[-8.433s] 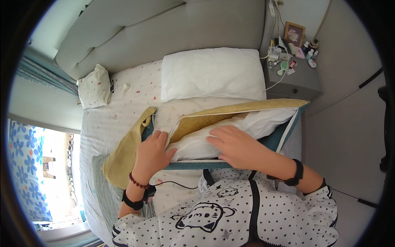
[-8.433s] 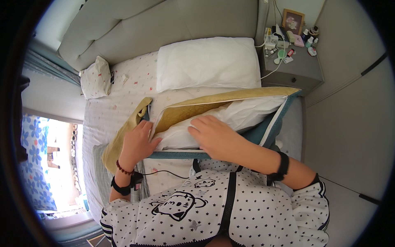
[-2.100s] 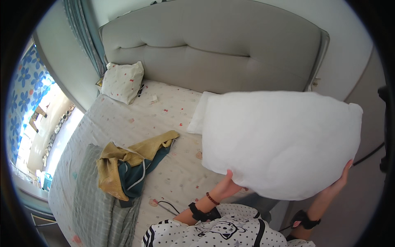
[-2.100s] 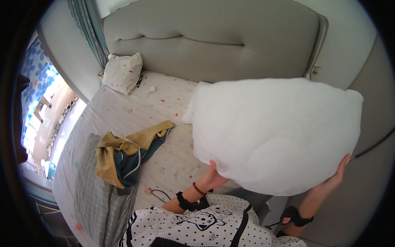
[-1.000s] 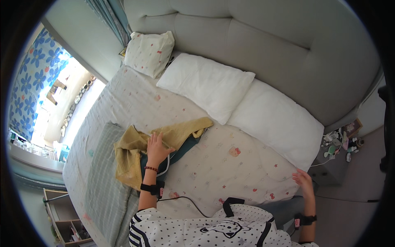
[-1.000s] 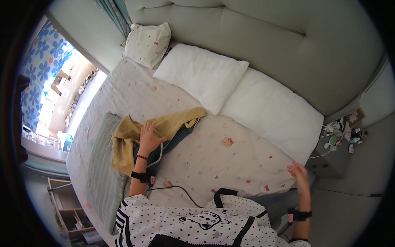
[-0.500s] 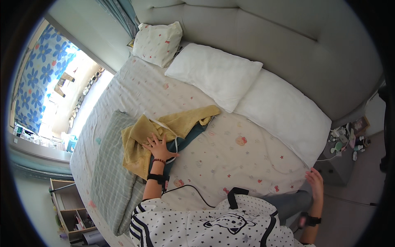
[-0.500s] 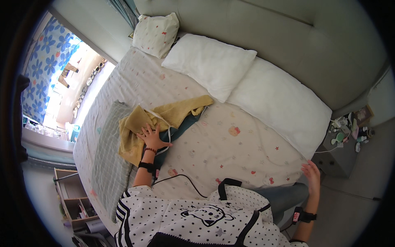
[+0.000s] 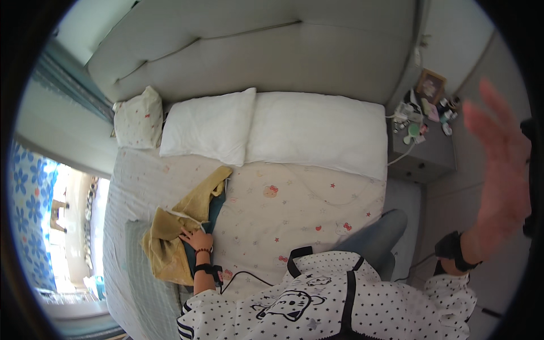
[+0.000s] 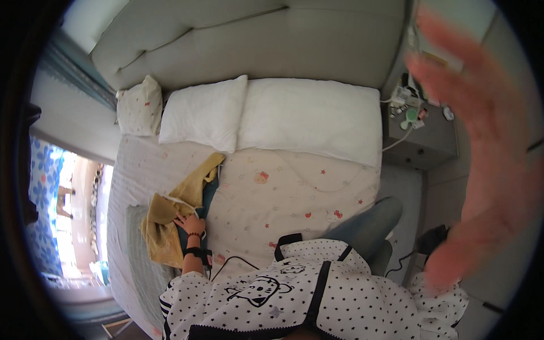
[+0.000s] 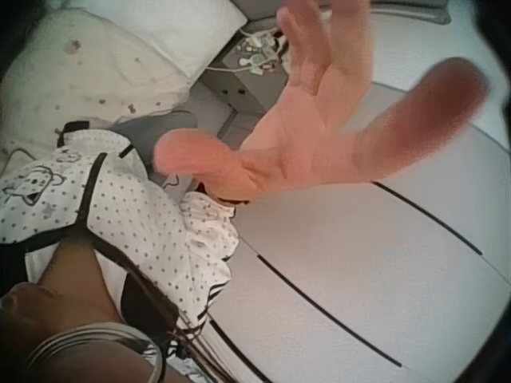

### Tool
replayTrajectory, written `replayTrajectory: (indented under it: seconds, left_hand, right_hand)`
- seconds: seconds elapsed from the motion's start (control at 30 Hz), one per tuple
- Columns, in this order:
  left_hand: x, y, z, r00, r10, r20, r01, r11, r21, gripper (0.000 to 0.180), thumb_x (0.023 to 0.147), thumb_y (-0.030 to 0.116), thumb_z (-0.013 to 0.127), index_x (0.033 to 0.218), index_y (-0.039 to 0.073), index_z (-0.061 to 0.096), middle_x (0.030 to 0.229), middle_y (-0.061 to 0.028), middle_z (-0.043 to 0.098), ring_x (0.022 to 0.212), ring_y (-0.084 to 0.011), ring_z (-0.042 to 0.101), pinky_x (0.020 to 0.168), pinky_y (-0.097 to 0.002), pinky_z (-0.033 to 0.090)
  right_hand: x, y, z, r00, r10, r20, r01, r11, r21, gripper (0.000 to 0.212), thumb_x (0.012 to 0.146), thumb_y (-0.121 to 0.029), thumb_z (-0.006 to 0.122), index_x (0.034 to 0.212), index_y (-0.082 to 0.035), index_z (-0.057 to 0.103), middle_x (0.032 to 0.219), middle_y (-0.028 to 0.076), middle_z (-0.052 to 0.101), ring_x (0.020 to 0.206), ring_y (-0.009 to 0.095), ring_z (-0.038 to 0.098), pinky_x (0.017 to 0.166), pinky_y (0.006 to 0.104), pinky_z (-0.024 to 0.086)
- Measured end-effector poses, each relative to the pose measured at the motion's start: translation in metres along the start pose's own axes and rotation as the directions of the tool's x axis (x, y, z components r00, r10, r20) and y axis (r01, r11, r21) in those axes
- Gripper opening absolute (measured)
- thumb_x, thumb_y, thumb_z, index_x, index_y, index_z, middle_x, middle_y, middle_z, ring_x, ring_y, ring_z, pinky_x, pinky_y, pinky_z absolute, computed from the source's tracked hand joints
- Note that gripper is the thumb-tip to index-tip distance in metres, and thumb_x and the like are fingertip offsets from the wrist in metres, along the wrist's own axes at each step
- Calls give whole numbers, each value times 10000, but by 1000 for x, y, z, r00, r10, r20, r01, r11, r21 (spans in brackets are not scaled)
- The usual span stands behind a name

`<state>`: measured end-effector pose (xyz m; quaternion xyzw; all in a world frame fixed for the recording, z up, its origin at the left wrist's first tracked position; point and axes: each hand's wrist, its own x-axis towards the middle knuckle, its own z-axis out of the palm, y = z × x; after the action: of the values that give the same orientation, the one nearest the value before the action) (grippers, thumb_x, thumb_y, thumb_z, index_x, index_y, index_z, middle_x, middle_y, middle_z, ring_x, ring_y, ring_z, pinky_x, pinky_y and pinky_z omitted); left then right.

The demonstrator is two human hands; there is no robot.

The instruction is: The person removes a pillow from its cover, places the bare pillow on the bed, and then inserts it into a new cover. They repeat this process with a second pillow, zipping each cover closed and arranging the pillows on the bed.

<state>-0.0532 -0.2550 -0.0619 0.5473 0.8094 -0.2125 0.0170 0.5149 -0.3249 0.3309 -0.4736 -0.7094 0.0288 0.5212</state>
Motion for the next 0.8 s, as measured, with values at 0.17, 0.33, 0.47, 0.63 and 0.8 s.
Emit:
replayTrajectory:
  seconds: [0.17,0.33,0.47,0.63,0.8]
  left_hand:
    - [-14,-5,14,993,70,-99,-74,997,-38,374,773,283,602,1036,33,694,1399,-146,454,1427,-420,58,1092,-675,40]
    - [-21,-11,12,992,91,-92,-96,994,-58,339,796,274,583,1000,27,696,1391,-143,466,1437,-394,58,1092,-675,46]
    - [-27,-10,3,986,100,-132,-110,992,-67,297,819,247,560,948,10,684,1302,-183,539,1432,-379,128,1102,-661,76]
    - [-35,-2,-60,883,-1,-469,-161,939,-305,228,867,198,496,857,-6,597,953,-250,630,984,-411,560,1017,-517,347]
    - [-62,-8,-184,823,-58,-565,-526,299,-797,287,935,216,442,1085,-3,551,974,-165,641,860,-285,625,787,-381,483]
  right_hand:
    - [11,-9,-2,988,-145,53,149,986,-80,693,842,-391,646,1332,54,439,1231,182,575,1134,258,559,1015,380,380]
    - [6,-12,-2,983,-180,45,183,981,-70,687,841,-378,646,1336,47,431,1246,178,565,1145,262,553,1013,384,383]
    - [4,-11,-4,979,-198,51,201,978,-55,682,840,-368,646,1339,41,425,1258,175,557,1153,264,548,1012,387,385]
    - [6,-14,-9,977,-206,55,208,978,-26,677,839,-355,646,1343,34,417,1272,171,547,1164,268,542,1011,391,387]
    - [19,-10,5,986,-145,77,137,985,102,673,838,-343,647,1347,27,409,1287,168,537,1174,272,536,1009,395,390]
